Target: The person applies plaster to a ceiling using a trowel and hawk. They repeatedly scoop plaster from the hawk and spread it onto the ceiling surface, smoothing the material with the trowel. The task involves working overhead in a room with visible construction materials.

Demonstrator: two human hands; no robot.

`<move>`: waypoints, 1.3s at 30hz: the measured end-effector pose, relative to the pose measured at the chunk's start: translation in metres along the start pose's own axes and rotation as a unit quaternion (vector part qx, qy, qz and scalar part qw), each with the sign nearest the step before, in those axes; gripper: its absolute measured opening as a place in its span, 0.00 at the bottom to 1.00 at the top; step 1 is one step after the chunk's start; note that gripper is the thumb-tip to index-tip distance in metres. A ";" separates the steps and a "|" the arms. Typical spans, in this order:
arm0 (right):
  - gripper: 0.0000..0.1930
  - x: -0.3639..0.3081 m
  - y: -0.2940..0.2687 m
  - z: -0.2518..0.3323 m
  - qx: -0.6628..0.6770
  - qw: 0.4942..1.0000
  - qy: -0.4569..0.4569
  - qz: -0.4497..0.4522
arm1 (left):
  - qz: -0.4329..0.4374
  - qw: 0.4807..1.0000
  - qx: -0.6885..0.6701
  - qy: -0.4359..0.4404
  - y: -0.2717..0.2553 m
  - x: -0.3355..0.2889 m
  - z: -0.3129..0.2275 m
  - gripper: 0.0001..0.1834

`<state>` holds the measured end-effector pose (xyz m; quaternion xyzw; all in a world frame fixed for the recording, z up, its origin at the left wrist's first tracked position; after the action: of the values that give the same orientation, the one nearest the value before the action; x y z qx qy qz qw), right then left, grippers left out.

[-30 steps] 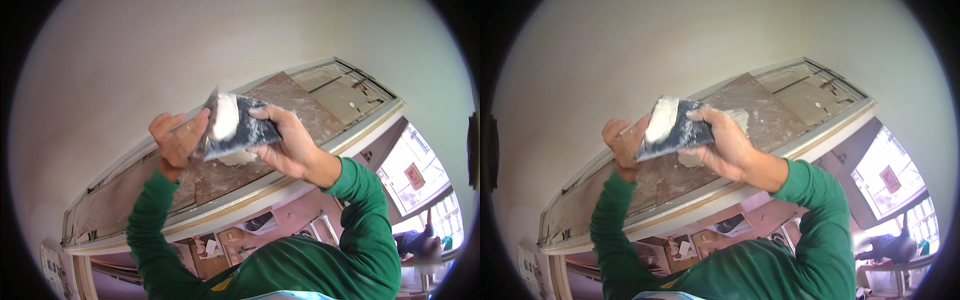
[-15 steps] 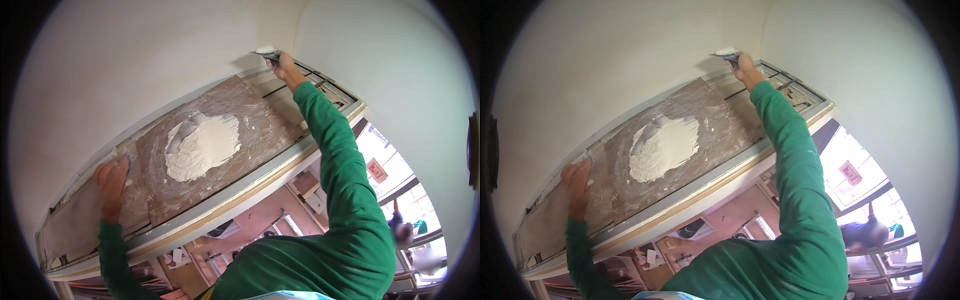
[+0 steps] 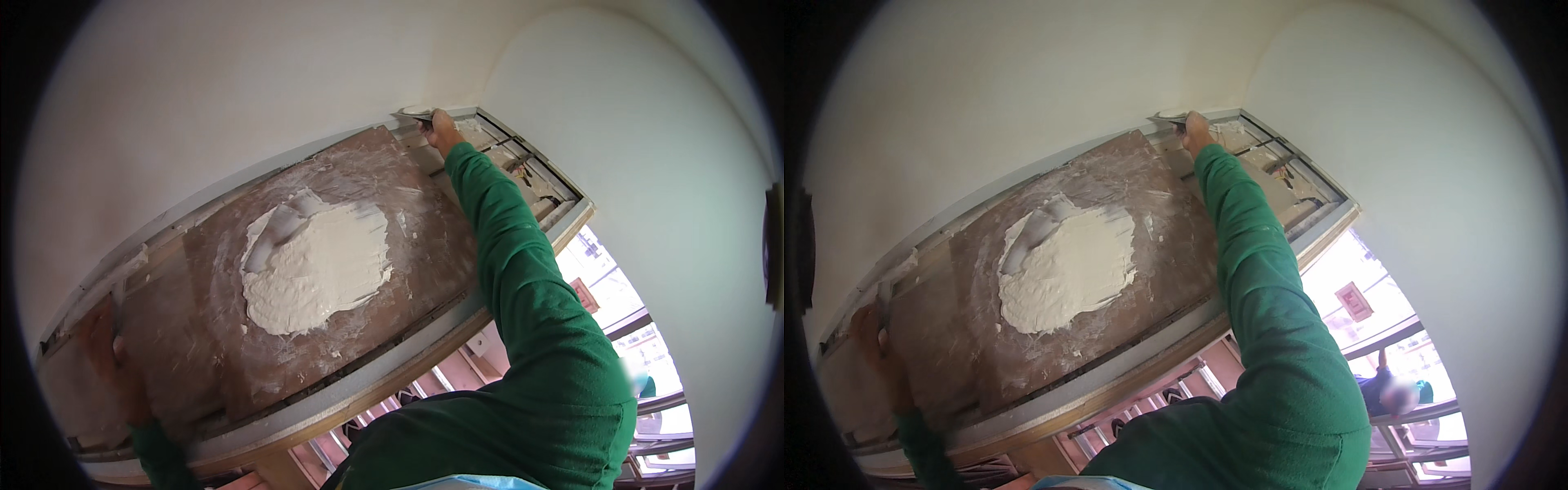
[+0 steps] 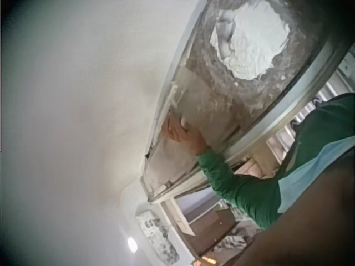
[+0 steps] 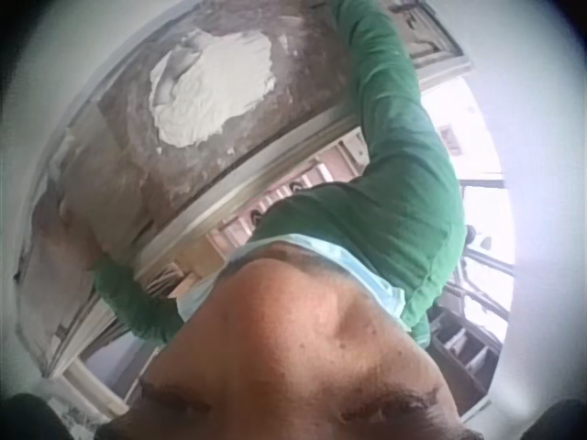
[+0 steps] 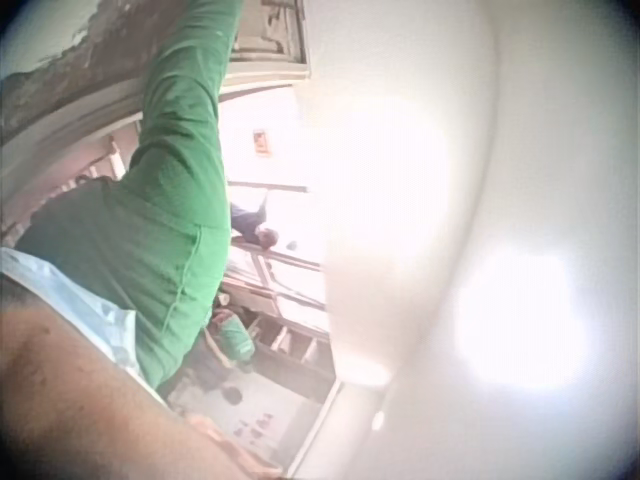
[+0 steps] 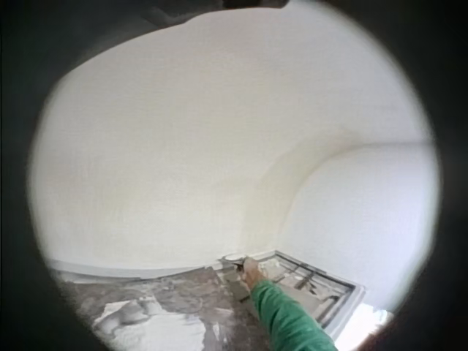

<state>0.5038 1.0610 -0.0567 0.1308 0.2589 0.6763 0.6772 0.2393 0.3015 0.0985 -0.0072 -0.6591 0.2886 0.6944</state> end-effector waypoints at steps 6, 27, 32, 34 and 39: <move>0.14 0.018 0.008 -0.004 -0.065 0.997 -0.008 -0.051 | 0.018 0.999 0.031 0.033 0.002 -0.009 0.012 0.28; 0.18 -0.029 0.120 0.252 0.030 0.983 -0.176 -0.050 | 0.045 0.998 0.038 0.004 -0.013 -0.001 0.007 0.34; 0.18 -0.080 0.132 0.327 0.104 0.968 -0.227 -0.018 | 0.025 0.999 0.031 0.017 -0.020 0.001 0.002 0.32; 0.18 -0.094 0.124 0.356 0.117 0.963 -0.239 -0.033 | 0.019 1.000 0.010 0.013 -0.019 0.003 -0.002 0.31; 0.18 -0.143 0.121 0.407 0.146 0.942 -0.302 0.022 | 0.013 0.999 0.009 0.051 -0.026 0.004 -0.014 0.29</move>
<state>0.6224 0.9968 0.3705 0.4320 0.1355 0.5746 0.6818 0.2619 0.2866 0.1110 -0.0241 -0.6205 0.3022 0.7232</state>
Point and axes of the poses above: each hand's wrist, its own x-axis towards the middle knuckle, its own y-axis out of the palm, z = x × y, the point moved 10 cm from there along x, towards the middle knuckle, and after that the axes turned 12 degrees about -z, right-handed, at the moved point
